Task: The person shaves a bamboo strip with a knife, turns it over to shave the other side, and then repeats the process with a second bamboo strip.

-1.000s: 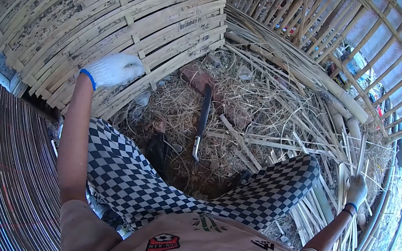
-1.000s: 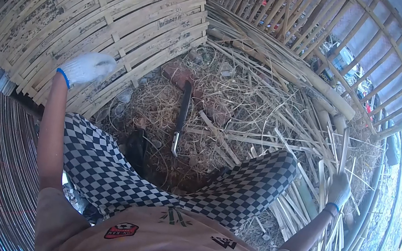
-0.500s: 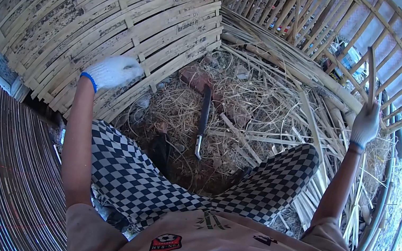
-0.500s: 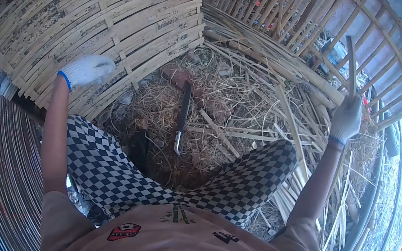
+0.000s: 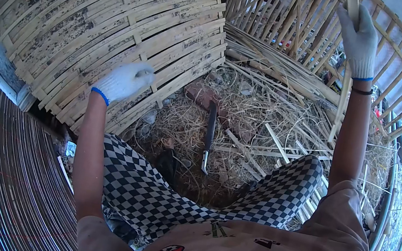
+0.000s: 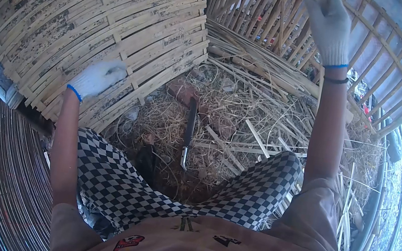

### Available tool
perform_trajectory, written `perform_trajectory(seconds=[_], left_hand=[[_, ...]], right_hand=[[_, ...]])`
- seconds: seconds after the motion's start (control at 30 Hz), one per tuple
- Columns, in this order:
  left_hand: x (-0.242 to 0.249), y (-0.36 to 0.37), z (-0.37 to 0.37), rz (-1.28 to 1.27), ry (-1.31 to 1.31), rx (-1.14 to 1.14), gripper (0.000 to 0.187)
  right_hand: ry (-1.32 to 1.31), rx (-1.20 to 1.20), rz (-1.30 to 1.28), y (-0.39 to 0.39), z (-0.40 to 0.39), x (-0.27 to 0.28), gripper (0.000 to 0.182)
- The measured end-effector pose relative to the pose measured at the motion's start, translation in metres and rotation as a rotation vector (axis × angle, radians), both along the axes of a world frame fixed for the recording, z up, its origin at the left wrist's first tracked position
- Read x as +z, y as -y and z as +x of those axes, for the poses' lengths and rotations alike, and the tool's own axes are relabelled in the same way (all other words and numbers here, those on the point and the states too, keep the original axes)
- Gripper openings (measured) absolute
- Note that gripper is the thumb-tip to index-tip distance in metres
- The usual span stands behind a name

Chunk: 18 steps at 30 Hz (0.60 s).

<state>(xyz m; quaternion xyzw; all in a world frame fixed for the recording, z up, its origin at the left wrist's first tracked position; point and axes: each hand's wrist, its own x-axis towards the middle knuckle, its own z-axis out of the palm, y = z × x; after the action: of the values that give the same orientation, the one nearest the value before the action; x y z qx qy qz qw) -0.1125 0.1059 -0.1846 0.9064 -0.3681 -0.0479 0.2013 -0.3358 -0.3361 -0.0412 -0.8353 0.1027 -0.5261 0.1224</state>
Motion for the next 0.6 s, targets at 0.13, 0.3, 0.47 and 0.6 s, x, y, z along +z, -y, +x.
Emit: perform_trajectory(seconds=[0.13,0.3,0.47,0.6], left_hand=[[0.01,0.023,-0.006,-0.341,0.011,-0.114,0.053],[0.058,0.062,-0.007,-0.621,0.076,-0.341,0.063],[0.119,0.146,-0.059,-1.052,0.802,-0.092,0.035],[0.13,0.131,-0.002,-0.988,0.046,-0.508,0.031]], right_hand=[[0.044,0.448,0.207,-0.077,0.026,0.023,0.028],[0.14,0.756,0.303,-0.137,0.049,0.051,0.025],[0.16,0.734,-0.061,-0.164,0.098,0.068,0.032],[0.106,0.748,-0.072,-0.199,0.117,0.057,0.043]])
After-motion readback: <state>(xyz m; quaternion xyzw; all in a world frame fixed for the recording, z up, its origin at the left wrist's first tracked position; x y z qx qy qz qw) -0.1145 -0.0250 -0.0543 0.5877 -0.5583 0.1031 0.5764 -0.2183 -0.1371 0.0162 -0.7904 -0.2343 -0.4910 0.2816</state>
